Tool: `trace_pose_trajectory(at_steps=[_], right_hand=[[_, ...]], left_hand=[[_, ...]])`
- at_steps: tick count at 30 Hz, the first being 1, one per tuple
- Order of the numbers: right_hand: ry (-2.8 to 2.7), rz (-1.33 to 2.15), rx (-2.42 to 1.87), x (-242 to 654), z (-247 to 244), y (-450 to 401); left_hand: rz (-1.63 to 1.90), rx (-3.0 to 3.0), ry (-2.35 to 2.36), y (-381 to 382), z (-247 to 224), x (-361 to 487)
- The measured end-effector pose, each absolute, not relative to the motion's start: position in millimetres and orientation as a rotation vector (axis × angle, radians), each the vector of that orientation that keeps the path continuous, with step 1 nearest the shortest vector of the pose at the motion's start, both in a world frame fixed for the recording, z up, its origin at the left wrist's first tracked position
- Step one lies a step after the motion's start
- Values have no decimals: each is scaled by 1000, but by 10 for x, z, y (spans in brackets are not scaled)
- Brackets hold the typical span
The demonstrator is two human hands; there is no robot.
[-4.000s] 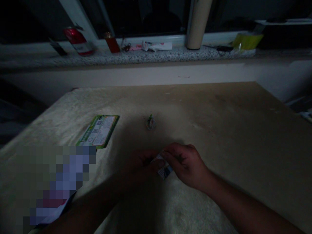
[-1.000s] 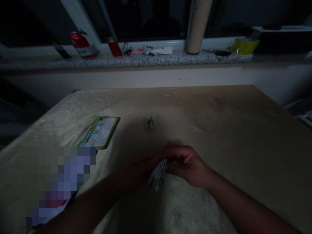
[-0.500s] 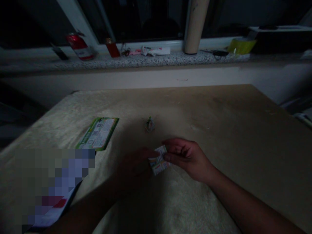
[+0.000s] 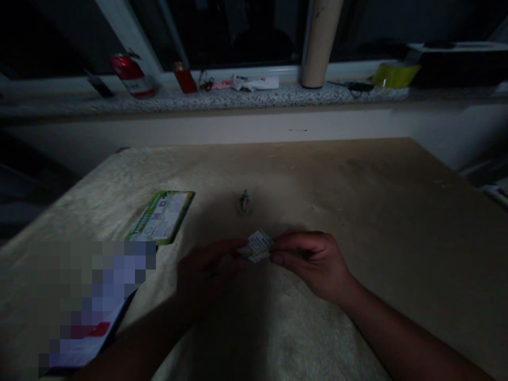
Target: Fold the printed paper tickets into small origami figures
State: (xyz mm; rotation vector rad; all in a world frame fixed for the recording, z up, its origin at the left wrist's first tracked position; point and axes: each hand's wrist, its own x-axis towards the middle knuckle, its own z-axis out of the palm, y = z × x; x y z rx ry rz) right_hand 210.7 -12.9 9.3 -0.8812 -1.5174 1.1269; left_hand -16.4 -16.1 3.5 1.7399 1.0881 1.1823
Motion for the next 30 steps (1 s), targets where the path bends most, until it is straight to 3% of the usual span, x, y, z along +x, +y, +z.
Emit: trace_pose_trajectory(at_steps=[17,30], right_hand=[[-1289,1095,-1069,1963,-20,-229],[-1346,984,-1054,1890,25,-245]], left_hand=[[1211,1337,1185,-219,-6,5],[1196,1449,1150,-242,-33,81]])
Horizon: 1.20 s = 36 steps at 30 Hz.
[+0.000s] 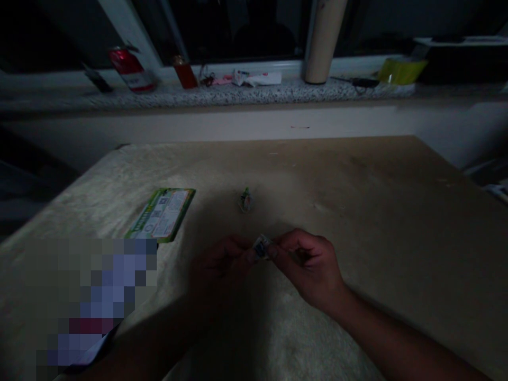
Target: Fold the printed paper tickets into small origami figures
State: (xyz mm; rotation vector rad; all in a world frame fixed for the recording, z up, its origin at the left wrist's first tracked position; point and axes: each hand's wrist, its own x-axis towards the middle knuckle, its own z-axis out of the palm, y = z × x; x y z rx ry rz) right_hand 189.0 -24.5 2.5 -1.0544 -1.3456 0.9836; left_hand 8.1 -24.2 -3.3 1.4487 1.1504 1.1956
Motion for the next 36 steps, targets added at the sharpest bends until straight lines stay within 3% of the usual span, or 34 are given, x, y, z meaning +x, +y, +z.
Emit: trace_pose_trajectory(at_steps=[19,26,36], right_hand=[[-1278,1044,-1106,1883,13,-264],[-1363,1017,-1132,1907,19,-245],[-1337,1229,-1085,1923,-33,-234]], left_hand=[[1193,1523,1122,-312,-50,94],[1128,1083,1054,-268,-149,128],[995,1056,1092,-181,-76,101]])
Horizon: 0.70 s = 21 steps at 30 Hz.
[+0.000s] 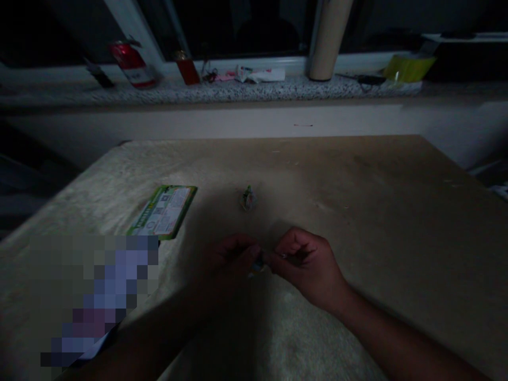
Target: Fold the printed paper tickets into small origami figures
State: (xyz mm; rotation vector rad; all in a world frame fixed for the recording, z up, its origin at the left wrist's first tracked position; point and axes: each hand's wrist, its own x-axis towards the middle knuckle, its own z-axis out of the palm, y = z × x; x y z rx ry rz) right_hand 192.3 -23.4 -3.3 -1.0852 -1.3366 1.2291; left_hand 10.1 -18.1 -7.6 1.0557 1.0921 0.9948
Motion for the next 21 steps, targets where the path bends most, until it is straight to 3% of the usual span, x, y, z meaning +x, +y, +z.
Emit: trace_pose_trajectory(at_steps=[8,21], right_hand=[[-1292,1506,-951,1879,-67,-229],[-1332,1208,-967,1895,-23,-197]], left_hand=[[1177,1031,1148,-188,30,100],[1142,1159,1142,-178,-34,78]])
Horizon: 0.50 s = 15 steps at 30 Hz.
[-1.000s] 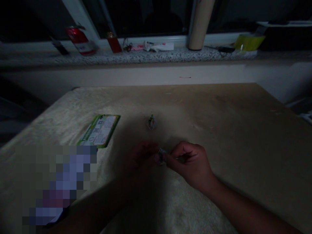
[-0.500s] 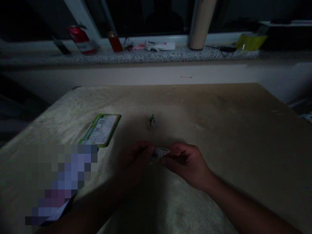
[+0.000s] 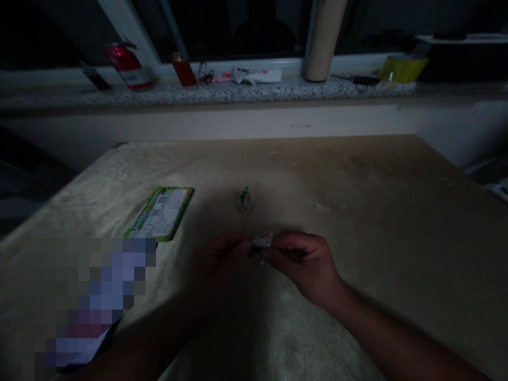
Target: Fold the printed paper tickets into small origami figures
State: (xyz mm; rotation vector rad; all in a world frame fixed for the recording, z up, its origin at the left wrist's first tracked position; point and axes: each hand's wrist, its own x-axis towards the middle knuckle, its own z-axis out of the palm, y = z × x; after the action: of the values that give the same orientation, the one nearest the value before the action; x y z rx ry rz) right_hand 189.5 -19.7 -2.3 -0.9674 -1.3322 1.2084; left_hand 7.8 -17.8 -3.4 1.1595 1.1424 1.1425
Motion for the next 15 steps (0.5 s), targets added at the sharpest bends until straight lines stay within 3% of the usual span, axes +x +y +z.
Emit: trace_pose_trajectory(at_steps=[15], right_hand=[[-1401,1265,-938,1990,18,-171]], left_hand=[[1083,1104,1030,-190,-65,52]])
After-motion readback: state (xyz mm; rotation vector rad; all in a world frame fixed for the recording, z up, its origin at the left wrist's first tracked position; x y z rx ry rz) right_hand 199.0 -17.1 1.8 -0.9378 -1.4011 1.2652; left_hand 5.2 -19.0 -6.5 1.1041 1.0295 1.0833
